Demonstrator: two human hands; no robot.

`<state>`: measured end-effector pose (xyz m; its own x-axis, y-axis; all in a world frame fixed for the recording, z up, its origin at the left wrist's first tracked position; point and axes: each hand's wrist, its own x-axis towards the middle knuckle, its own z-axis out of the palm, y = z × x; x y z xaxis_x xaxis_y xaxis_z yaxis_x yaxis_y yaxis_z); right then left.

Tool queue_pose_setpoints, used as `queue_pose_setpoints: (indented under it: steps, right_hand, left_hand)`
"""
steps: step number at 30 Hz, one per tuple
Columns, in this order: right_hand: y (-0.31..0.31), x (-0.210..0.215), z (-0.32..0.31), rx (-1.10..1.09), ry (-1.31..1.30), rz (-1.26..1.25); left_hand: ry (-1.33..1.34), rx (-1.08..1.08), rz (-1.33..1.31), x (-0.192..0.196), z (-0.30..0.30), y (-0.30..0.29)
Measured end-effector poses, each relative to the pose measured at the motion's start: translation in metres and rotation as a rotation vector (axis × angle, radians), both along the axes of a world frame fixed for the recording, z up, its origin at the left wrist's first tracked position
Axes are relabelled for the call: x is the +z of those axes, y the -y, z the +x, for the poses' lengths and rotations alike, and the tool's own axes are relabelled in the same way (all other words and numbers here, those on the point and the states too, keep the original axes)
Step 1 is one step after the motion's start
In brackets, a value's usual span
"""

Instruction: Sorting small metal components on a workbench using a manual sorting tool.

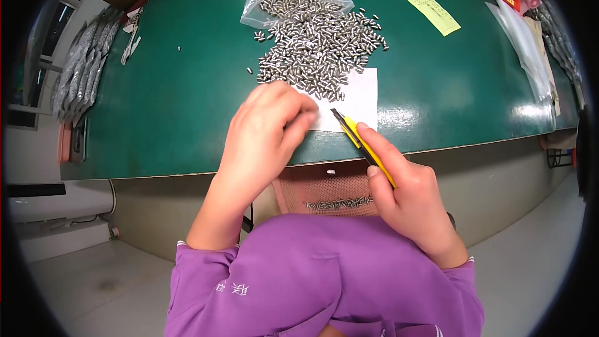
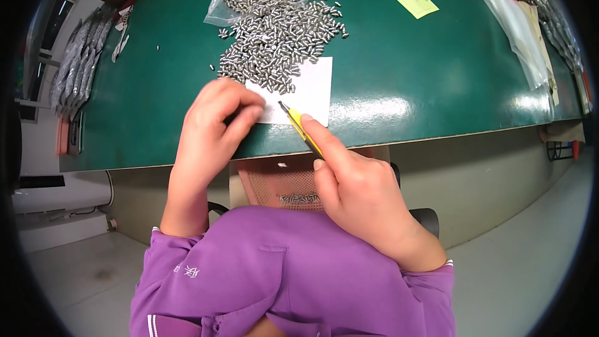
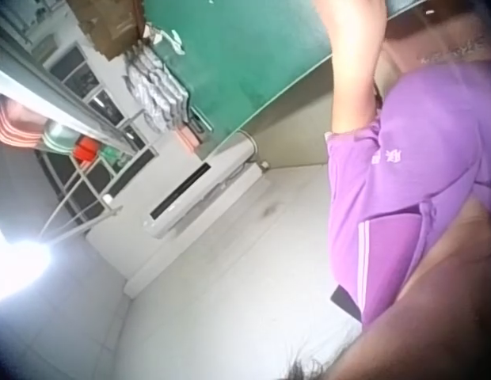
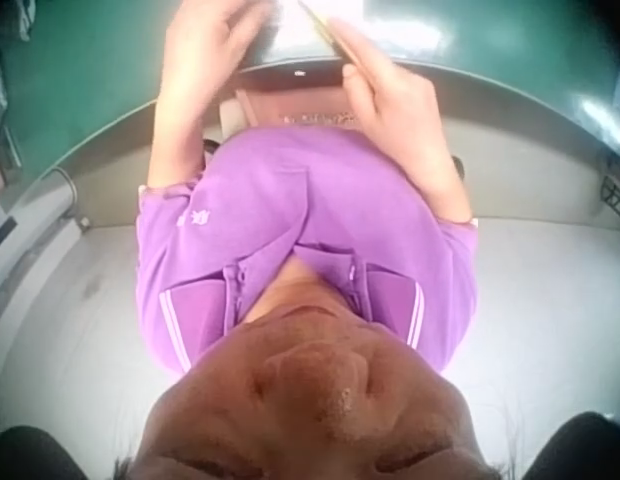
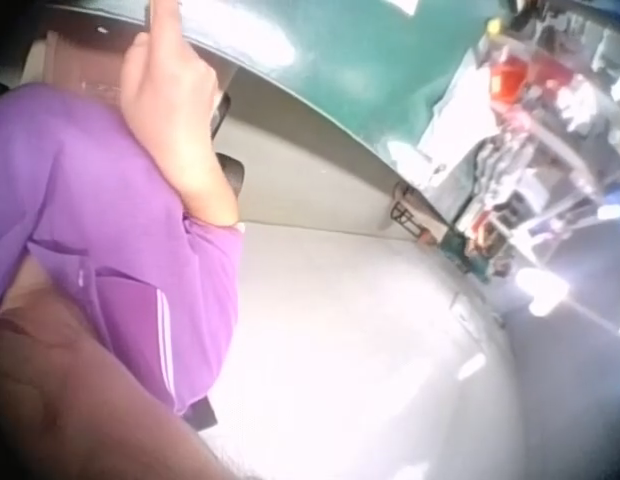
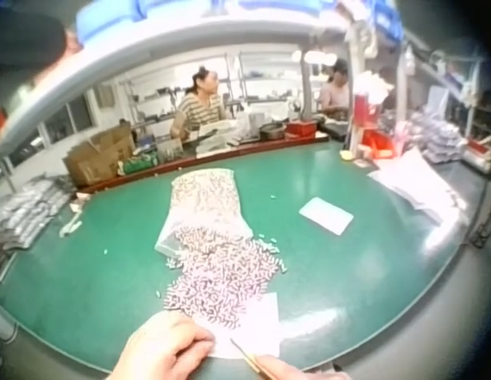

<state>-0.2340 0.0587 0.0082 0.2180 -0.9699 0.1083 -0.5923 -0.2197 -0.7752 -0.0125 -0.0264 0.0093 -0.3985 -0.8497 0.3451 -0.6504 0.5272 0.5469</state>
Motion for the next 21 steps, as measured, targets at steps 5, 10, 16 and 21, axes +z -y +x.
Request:
queue_pose_setpoints:
  steps: [5,10,16,21]
  right_hand:
    - [0.000,-0.003,0.001,-0.016,-0.047,-0.026]
    - [0.000,-0.004,0.003,-0.002,-0.047,-0.012]
    - [-0.002,-0.006,0.005,0.024,-0.091,-0.007]
    - [-0.002,-0.008,0.009,0.044,-0.092,-0.015]
  left_hand:
    - [0.072,0.058,-0.134,-0.010,-0.012,0.014]
    - [0.116,0.033,-0.165,-0.009,-0.012,0.019]
    - [0.130,0.043,0.021,0.002,-0.008,-0.003]
    - [0.044,0.079,0.092,-0.005,-0.007,-0.008]
